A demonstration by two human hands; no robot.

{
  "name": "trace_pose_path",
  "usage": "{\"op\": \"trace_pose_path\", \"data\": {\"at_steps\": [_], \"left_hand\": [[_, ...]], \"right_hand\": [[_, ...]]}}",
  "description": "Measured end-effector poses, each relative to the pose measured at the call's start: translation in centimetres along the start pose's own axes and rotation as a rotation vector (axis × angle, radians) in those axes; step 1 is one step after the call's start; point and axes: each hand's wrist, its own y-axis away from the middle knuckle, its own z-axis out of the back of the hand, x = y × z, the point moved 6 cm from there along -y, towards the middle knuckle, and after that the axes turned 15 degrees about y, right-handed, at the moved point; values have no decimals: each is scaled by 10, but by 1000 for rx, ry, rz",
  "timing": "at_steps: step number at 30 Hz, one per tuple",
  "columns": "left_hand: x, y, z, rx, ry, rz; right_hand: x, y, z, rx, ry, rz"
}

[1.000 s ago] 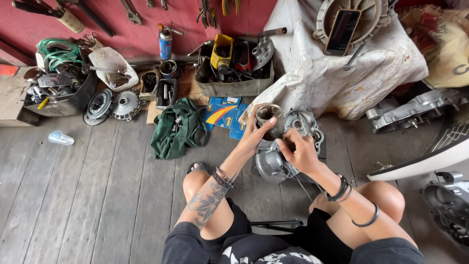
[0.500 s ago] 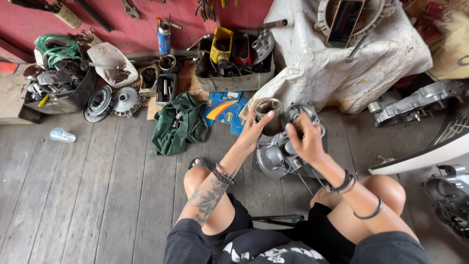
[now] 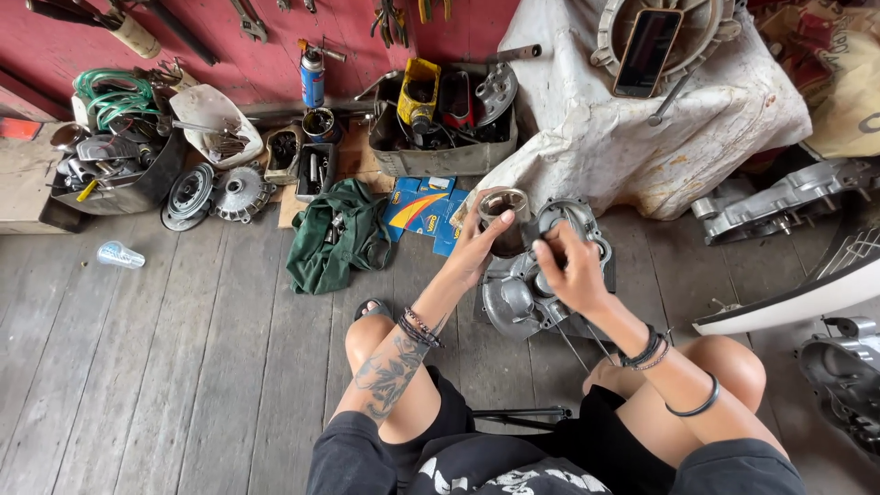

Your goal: The person sits on the floor and uses a small metal tool to scrape and clean the interior and exterior surfaces of a cylindrical engine piston. The person rotates the piston to access different areas and continues the scraping motion throughout the clip.

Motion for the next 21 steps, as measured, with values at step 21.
{"op": "trace_pose_path", "data": {"at_steps": [21], "left_hand": [[1, -1, -13, 5, -36, 88]], "right_hand": [[-11, 8, 10, 35, 38, -53]]}}
